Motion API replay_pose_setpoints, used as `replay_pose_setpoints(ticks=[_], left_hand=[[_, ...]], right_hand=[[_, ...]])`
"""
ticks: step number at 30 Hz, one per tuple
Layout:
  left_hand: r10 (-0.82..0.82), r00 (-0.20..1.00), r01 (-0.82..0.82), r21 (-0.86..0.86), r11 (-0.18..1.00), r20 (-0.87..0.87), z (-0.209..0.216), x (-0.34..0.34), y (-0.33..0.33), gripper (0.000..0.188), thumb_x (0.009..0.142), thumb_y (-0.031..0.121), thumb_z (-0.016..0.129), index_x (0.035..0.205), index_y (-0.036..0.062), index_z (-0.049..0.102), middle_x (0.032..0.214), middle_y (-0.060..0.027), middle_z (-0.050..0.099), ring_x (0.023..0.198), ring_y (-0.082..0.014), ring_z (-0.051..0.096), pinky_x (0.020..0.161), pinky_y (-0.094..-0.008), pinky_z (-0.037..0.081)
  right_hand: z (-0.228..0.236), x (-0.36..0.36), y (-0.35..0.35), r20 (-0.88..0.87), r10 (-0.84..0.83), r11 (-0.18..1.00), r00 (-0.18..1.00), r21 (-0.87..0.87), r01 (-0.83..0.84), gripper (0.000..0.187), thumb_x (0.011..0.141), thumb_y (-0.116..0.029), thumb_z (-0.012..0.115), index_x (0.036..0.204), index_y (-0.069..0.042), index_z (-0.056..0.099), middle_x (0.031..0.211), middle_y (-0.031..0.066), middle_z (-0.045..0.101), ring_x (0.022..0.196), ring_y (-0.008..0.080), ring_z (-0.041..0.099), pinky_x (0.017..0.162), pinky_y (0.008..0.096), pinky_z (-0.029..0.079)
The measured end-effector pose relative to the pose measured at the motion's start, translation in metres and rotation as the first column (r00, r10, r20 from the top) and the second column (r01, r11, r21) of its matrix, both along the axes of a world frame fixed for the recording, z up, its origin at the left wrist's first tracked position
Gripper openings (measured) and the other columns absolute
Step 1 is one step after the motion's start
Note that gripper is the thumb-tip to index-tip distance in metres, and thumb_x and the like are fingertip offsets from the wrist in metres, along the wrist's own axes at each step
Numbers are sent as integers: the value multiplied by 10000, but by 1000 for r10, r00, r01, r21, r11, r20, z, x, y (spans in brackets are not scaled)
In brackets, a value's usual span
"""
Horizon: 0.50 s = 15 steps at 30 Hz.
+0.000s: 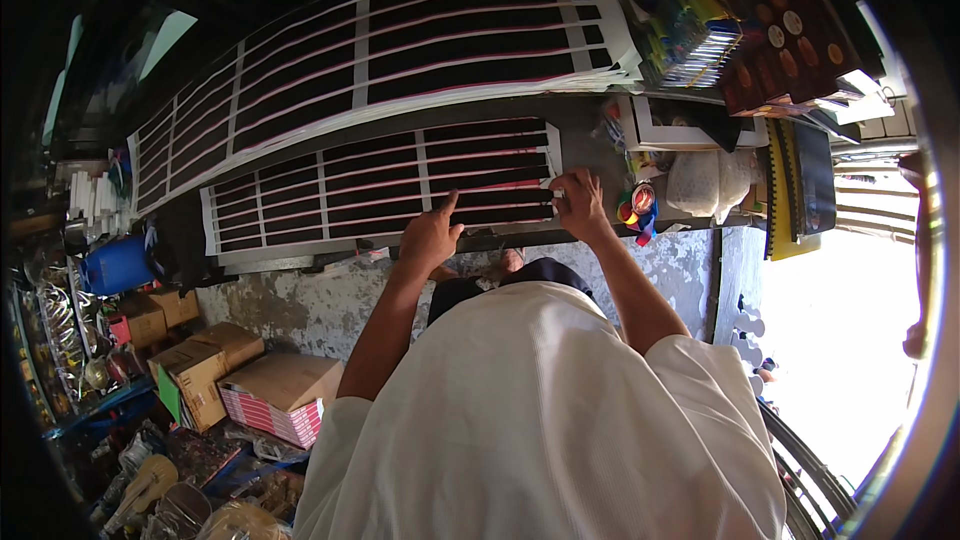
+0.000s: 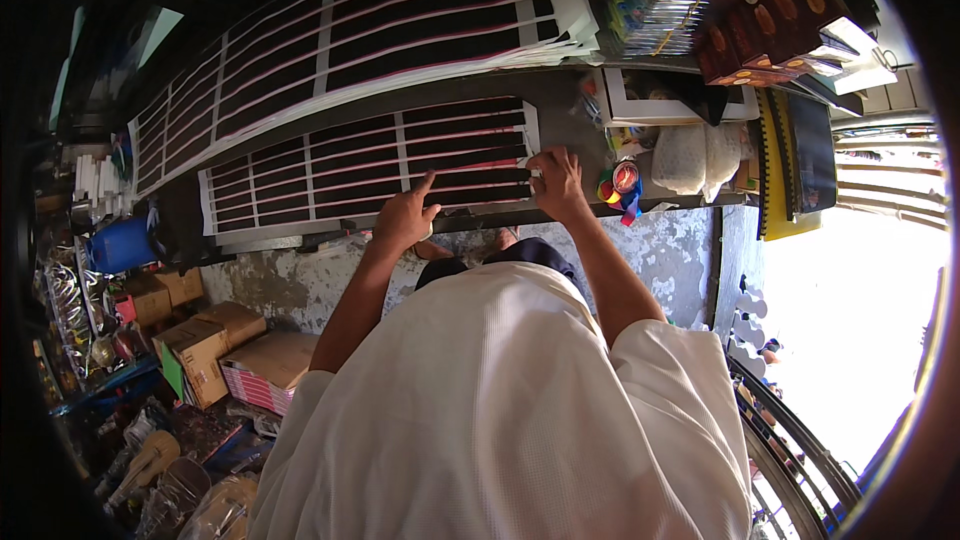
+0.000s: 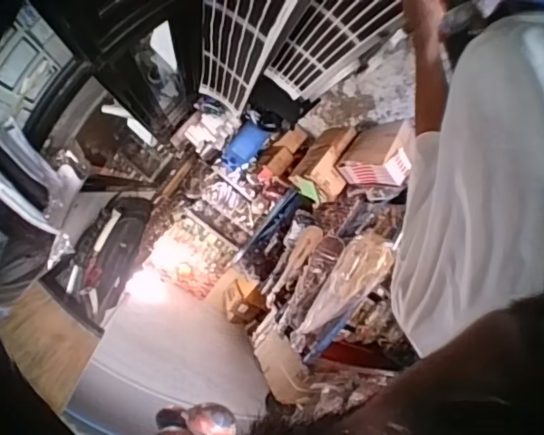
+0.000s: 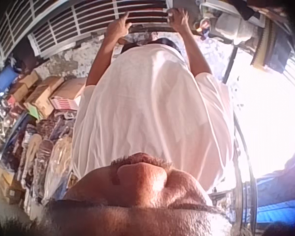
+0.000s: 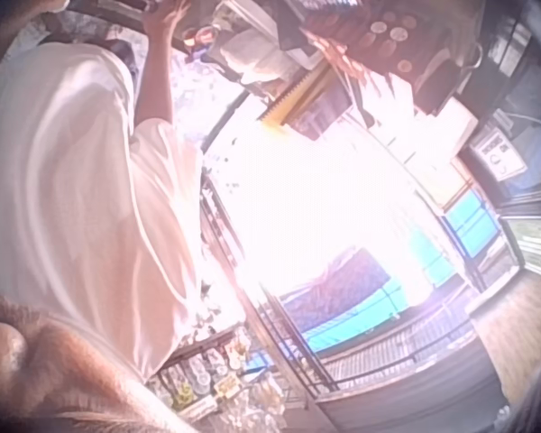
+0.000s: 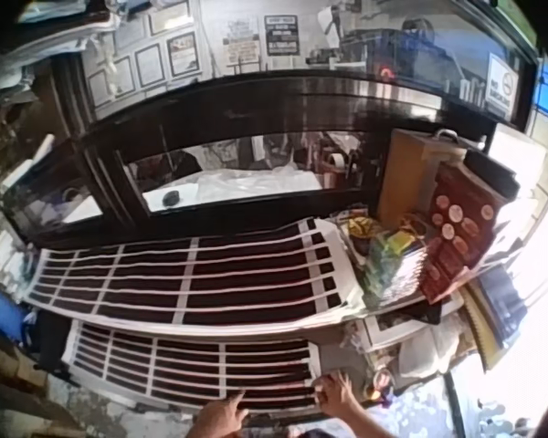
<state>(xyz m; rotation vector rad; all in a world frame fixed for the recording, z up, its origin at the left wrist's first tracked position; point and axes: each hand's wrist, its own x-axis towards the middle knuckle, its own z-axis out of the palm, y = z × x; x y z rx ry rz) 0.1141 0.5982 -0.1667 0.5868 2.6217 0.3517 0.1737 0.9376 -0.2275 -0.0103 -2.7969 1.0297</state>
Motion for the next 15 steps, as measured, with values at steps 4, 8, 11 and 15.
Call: replay_pose_setpoints(ticks=[4, 8, 11, 15], left_hand=[[3, 1000, -3, -42, 999, 10, -5, -9, 4, 826, 1024, 362, 774, 1719, 79, 429, 871, -264, 783, 811, -430, 796, 740, -535, 641], [-1, 999, 3, -53, 999, 40, -8, -10, 2, 818, 1031, 362, 767, 1723, 88, 427, 868, -261, 784, 792, -431, 794, 728, -536, 638], [-2, 1000, 2, -33, 999, 20, -9, -8, 1, 811, 1031, 357, 766, 1724, 102, 430, 909, -266, 790, 831, -438, 796, 752, -541, 642], [-56, 998, 56, -51, 997, 2, -12, -4, -1, 819, 1026, 354, 769, 1728, 111, 425, 982, -270, 799, 907, -450, 798, 803, -551, 646]], right_hand=[[-6, -7, 2, -12, -9, 1000, 1000, 4, 9, 398, 801, -13, 839, 1144, -194, 749, 1283, 90, 572, 1177, 421, 581, 978, 585, 491], [-9, -7, 3, 32, -15, 1000, 999, -9, 16, 401, 803, -14, 840, 1148, -196, 747, 1282, 94, 566, 1176, 424, 583, 970, 590, 491], [-9, -7, 3, 40, -14, 1000, 999, 12, 14, 407, 802, -14, 842, 1153, -197, 749, 1284, 93, 567, 1183, 421, 584, 977, 587, 492], [-9, -7, 3, -19, -8, 1000, 1000, -3, 8, 407, 796, -12, 846, 1149, -194, 754, 1287, 86, 573, 1188, 418, 585, 991, 583, 495]])
